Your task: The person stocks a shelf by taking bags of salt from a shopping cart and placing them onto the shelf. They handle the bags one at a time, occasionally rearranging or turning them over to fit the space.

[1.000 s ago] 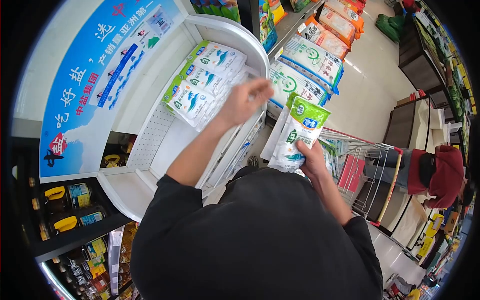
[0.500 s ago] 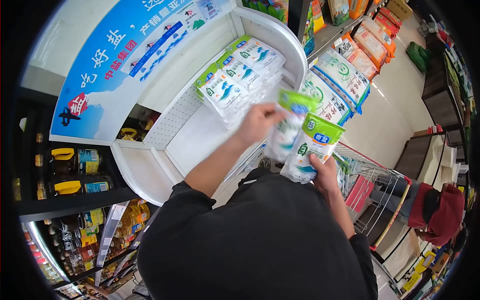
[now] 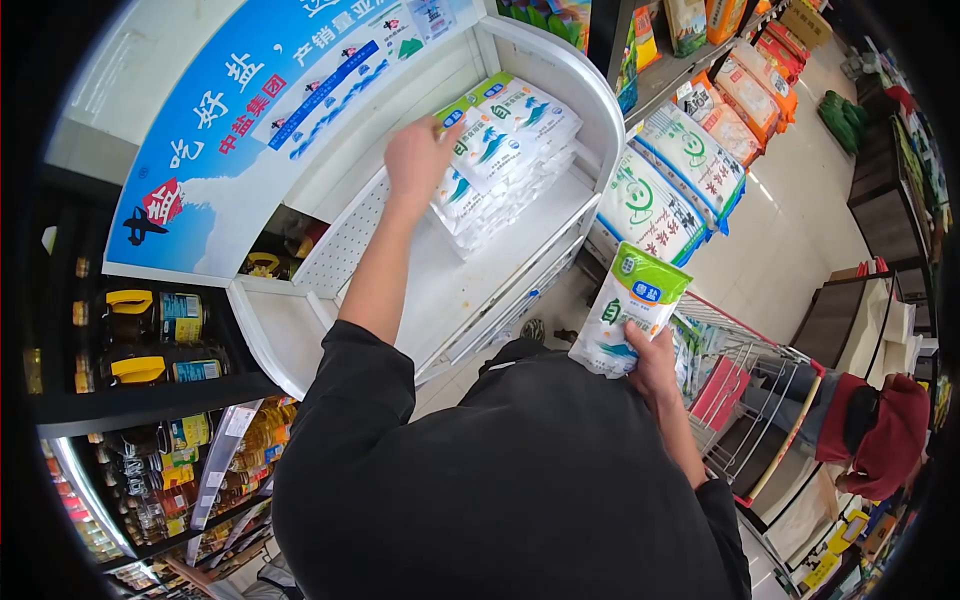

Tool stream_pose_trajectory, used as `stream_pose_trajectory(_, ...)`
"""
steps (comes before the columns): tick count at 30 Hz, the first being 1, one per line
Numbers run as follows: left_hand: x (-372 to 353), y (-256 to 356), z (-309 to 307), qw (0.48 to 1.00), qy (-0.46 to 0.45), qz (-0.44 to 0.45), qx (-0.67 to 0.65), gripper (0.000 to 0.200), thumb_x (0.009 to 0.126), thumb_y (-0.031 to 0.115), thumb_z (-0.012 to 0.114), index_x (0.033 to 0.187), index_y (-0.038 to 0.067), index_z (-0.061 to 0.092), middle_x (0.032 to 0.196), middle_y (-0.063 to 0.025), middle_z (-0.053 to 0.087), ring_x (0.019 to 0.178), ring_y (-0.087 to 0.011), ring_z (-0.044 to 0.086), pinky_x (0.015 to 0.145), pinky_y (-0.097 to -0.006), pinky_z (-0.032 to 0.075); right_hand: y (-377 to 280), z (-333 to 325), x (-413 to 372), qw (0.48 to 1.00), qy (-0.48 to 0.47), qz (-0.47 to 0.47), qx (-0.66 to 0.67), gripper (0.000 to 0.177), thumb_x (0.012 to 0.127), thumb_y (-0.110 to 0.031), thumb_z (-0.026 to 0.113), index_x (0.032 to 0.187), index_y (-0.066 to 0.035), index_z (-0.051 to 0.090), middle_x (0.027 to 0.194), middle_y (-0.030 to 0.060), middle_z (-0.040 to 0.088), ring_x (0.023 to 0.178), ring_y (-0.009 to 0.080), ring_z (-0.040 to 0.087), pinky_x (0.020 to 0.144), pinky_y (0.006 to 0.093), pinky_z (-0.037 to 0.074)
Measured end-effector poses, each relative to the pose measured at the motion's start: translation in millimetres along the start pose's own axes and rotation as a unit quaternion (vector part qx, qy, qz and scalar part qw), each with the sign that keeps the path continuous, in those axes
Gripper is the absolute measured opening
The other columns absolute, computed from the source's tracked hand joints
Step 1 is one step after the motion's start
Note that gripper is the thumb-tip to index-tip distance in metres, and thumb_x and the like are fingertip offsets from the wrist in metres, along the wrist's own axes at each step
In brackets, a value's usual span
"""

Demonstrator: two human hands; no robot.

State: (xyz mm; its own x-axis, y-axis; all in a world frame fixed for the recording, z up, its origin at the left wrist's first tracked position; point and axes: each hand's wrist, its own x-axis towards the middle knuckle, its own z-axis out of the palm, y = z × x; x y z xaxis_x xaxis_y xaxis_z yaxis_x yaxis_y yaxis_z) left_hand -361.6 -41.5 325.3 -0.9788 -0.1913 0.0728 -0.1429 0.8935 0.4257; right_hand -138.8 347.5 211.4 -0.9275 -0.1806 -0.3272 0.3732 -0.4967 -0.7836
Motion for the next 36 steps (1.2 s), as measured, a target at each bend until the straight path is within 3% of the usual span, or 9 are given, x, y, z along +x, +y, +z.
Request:
stream_pose_trajectory(2, -0.4, -2.2, 25.3, 0.995, 0.045, 0.089, -0.029, 0.076, 0.09, 0.06, 0.073, 0.129, -0.005, 0.067, 0.137, -0.0357, 0.061, 0.135, -0.0422, 0.057, 0.112, -0.052, 0.046, 0.7, 1.6, 0.7, 1.0, 0.001, 0.001, 0.0, 0.044, 0.101, -0.011, 0.069, 0.14, 0.003, 0.055, 0.13, 0.0153, 0.07, 0.115, 0.027, 0.07, 0.101, 0.0438, 0.057)
stream_pose_trajectory(4, 7.9, -15.8, 67.5, 0.973, 0.105, 0.19, 0.081, 0.104, 0.088, 0.075, 0.065, 0.152, -0.005, 0.046, 0.158, -0.0384, 0.038, 0.154, -0.0475, 0.03, 0.123, -0.0603, 0.027, 1.1, 3.2, 0.5, 1.0, 0.002, 0.003, 0.0, 0.044, 0.101, -0.012, 0.069, 0.14, 0.003, 0.055, 0.13, 0.0154, 0.07, 0.115, 0.0271, 0.07, 0.101, 0.0437, 0.057)
stream_pose_trajectory(7, 14.3, -16.1, 85.2, 0.978, 0.062, 0.154, 0.125, 0.124, 0.085, 0.086, 0.056, 0.163, -0.003, 0.023, 0.167, -0.0373, 0.017, 0.158, -0.0514, 0.013, 0.125, -0.066, 0.012, 0.1, 9.1, 3.3, 1.0, 0.002, 0.004, -0.001, 0.044, 0.101, -0.012, 0.069, 0.14, 0.003, 0.055, 0.13, 0.0155, 0.069, 0.116, 0.0272, 0.07, 0.101, 0.0436, 0.057)
stream_pose_trajectory(17, 3.0, 2.7, 74.6, 0.982, 0.069, 0.12, 0.13, 0.117, 0.089, 0.081, 0.057, 0.163, -0.004, 0.025, 0.167, -0.0374, 0.017, 0.158, -0.0502, 0.012, 0.125, -0.0653, 0.015, 2.4, 28.0, 13.8, 0.999, -0.027, 0.036, -0.008, 0.044, 0.101, -0.01, 0.07, 0.14, 0.003, 0.055, 0.131, 0.0154, 0.069, 0.116, 0.0266, 0.07, 0.102, 0.0422, 0.056)
stream_pose_trajectory(20, -20.0, 26.0, 55.9, 0.957, 0.192, 0.162, 0.144, 0.103, 0.088, 0.07, 0.068, 0.157, 0.0, 0.038, 0.161, -0.0338, 0.035, 0.154, -0.0472, 0.028, 0.123, -0.0612, 0.025, -7.5, 37.0, 22.6, 0.998, -0.051, 0.022, -0.04, 0.044, 0.1, -0.01, 0.07, 0.14, 0.004, 0.056, 0.131, 0.0154, 0.069, 0.117, 0.0251, 0.069, 0.101, 0.0404, 0.056)
stream_pose_trajectory(22, -58.2, 49.5, 36.3, 0.933, 0.091, 0.299, -0.178, 0.081, 0.084, 0.05, 0.083, 0.145, 0.003, 0.055, 0.143, -0.0248, 0.059, 0.134, -0.0372, 0.055, 0.113, -0.0504, 0.042, -10.2, 39.6, 19.5, 0.996, -0.06, 0.015, -0.065, 0.044, 0.1, -0.01, 0.07, 0.139, 0.004, 0.056, 0.132, 0.0152, 0.069, 0.116, 0.0244, 0.069, 0.101, 0.0396, 0.056)
stream_pose_trajectory(24, -85.8, 69.7, 37.6, 0.856, -0.208, 0.308, -0.358, 0.059, 0.08, 0.033, 0.09, 0.128, 0.004, 0.068, 0.118, -0.0127, 0.074, 0.105, -0.0216, 0.069, 0.096, -0.0372, 0.052, -14.0, 42.4, 24.3, 0.991, -0.091, 0.016, -0.099, 0.045, 0.1, -0.012, 0.071, 0.139, 0.005, 0.056, 0.132, 0.0151, 0.069, 0.116, 0.0225, 0.068, 0.1, 0.0379, 0.055)
stream_pose_trajectory(29, -128.0, 85.0, 41.5, 0.813, -0.286, 0.155, -0.483, 0.026, 0.085, 0.016, 0.087, 0.102, -0.001, 0.078, 0.089, -0.005, 0.078, 0.082, -0.008, 0.068, 0.078, -0.027, 0.054, -23.5, 50.9, 23.0, 0.98, -0.102, -0.008, -0.172, 0.04, 0.1, -0.016, 0.073, 0.132, 0.006, 0.063, 0.123, 0.0138, 0.073, 0.11, 0.0195, 0.07, 0.097, 0.0354, 0.055)
stream_pose_trajectory(36, -107.4, 66.3, 22.3, 0.794, -0.177, 0.09, -0.574, 0.023, 0.088, 0.012, 0.086, 0.102, -0.005, 0.077, 0.089, -0.0081, 0.079, 0.077, -0.0082, 0.069, 0.068, -0.0265, 0.054, -38.9, 68.2, 23.9, 0.971, -0.118, -0.001, -0.208, 0.029, 0.102, -0.007, 0.069, 0.125, 0.009, 0.066, 0.114, 0.0136, 0.076, 0.098, 0.0168, 0.073, 0.086, 0.0328, 0.061)
